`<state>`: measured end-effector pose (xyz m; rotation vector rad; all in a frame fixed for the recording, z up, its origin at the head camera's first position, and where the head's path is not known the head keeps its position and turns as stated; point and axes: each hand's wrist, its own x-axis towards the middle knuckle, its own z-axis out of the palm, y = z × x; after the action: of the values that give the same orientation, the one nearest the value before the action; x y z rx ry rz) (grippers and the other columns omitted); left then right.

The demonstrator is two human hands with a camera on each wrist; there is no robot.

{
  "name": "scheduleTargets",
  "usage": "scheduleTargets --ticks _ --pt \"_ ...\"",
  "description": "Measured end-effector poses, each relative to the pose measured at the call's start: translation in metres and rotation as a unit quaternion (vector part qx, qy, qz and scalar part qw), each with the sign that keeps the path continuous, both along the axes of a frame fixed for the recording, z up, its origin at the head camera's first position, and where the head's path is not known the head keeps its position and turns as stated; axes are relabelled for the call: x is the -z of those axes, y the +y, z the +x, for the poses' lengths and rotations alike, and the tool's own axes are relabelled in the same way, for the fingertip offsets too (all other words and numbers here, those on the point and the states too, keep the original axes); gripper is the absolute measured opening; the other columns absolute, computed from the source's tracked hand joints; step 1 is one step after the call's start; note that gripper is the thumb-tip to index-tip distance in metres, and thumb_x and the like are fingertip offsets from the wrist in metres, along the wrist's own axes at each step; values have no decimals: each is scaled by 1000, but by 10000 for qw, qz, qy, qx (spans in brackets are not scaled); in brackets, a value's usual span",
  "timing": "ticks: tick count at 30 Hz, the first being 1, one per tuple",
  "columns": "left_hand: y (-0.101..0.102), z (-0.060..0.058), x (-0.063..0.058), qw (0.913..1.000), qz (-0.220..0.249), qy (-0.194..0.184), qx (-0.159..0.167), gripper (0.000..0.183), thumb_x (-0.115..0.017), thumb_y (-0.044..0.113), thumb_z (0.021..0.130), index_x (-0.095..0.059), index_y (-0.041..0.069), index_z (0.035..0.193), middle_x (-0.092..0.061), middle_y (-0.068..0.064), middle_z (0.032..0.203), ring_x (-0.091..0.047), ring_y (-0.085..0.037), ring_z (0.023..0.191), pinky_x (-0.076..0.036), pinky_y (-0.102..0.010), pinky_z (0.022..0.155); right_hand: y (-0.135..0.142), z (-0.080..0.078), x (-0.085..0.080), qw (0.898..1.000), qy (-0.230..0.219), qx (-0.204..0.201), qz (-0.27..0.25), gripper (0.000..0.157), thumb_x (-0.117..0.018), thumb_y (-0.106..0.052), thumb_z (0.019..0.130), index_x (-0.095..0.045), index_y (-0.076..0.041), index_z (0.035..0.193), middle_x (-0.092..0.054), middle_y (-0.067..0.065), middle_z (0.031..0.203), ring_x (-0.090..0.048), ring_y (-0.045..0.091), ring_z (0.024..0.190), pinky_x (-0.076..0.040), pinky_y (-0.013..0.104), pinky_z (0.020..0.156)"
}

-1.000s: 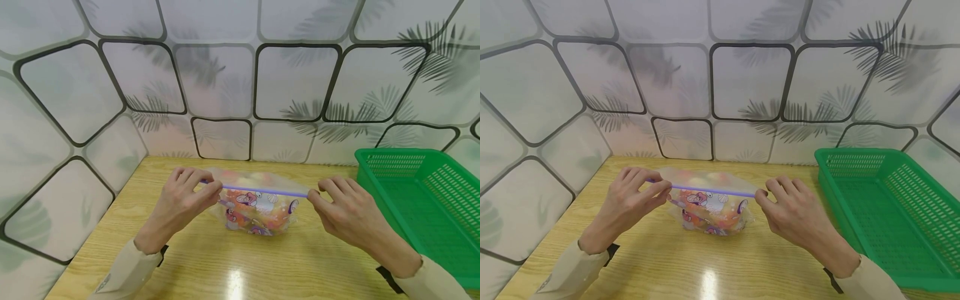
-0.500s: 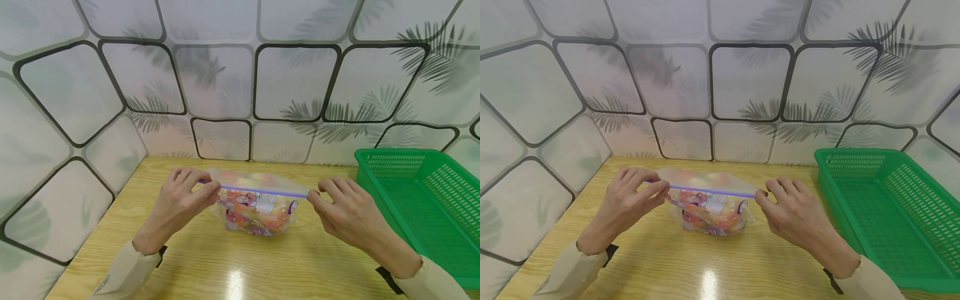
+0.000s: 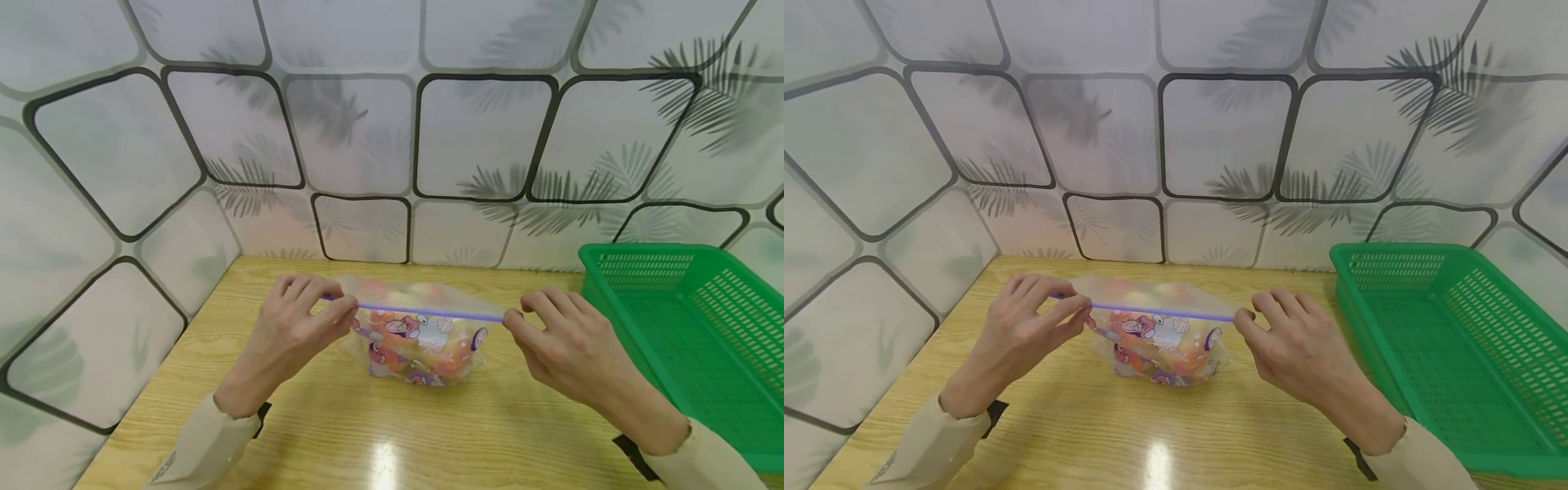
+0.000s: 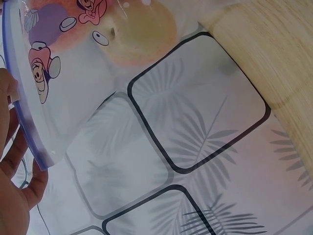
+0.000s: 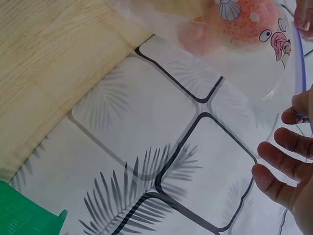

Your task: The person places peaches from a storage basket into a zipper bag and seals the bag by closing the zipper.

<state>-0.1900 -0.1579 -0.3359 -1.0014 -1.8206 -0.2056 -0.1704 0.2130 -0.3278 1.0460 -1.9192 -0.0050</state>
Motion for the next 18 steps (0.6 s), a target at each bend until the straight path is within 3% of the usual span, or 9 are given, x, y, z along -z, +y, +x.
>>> scheduleTargets --ticks 18 --pt "-4 2 0 9999 34 -112 -29 5 -69 12 95 -72 14 97 -67 -5 94 -63 -24 82 -52 -44 70 2 1 -1 10000 -52 76 13 25 -41 -12 104 -61 -8 89 -58 14 84 -53 32 72 -48 44 56"
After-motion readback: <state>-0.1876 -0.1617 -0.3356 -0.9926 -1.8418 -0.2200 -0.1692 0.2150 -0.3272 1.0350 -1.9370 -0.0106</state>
